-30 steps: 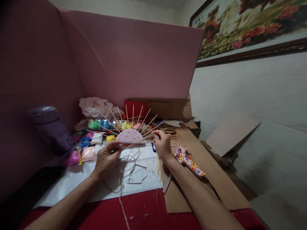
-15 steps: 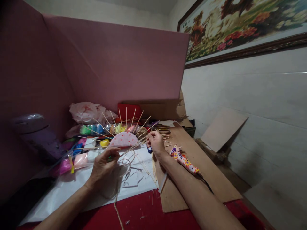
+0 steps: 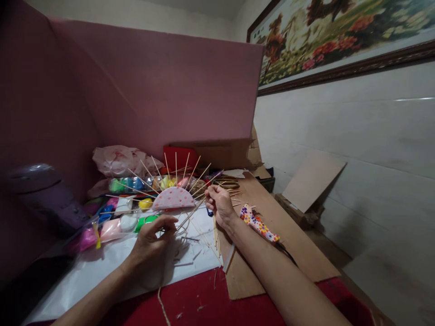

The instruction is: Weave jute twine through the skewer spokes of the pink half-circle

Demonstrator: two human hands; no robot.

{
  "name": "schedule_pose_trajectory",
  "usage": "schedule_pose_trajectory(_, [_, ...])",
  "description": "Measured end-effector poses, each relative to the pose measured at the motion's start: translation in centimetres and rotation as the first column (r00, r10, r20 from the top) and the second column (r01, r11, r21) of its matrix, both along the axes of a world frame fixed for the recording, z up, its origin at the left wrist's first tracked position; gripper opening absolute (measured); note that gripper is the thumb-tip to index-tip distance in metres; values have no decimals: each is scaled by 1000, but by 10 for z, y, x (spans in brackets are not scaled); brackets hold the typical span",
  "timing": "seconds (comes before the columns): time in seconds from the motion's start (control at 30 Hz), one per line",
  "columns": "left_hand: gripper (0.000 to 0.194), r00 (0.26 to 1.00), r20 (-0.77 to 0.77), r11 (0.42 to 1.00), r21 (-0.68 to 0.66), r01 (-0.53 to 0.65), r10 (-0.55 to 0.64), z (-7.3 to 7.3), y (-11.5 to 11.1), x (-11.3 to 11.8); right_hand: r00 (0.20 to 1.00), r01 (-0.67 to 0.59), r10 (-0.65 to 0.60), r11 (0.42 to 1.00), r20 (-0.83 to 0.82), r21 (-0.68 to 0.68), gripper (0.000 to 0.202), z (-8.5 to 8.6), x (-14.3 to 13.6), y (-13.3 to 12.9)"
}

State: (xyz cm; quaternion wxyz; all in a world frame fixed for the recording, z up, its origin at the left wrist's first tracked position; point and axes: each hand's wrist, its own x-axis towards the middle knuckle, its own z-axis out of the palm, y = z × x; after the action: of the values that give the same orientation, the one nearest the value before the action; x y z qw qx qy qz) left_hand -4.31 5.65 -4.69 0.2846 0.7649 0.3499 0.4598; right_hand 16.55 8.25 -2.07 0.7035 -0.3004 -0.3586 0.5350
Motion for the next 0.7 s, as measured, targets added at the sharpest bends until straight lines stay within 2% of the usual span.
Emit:
schedule_pose_trajectory(0.13, [15,997,77,990,-135,42,-31,5,-6,6,999,37,-37,999,-29,-6,23,-2,-1,2])
schedule_pose_trajectory(0.27, [19,982,184,950,-297,98,-44,9,-6,7,997,60,-61,998,-41,-16,24,-1,1,3])
schedule_pose_trajectory(0.33, [22,974,218,933,-334,134,-62,9,-5,6,997,60,-61,998,-40,-16,26,1,2,2])
schedule_pose_trajectory(0.47, [19,981,184,944,-312,109,-53,10,-7,6,999,49,-49,999,-10,-5,29,5,2,-2])
schedule_pose_trajectory(0.7, [9,998,18,987,-151,-54,58,17,-12,5,997,-10,11,1000,78,-8,30,10,-4,-10])
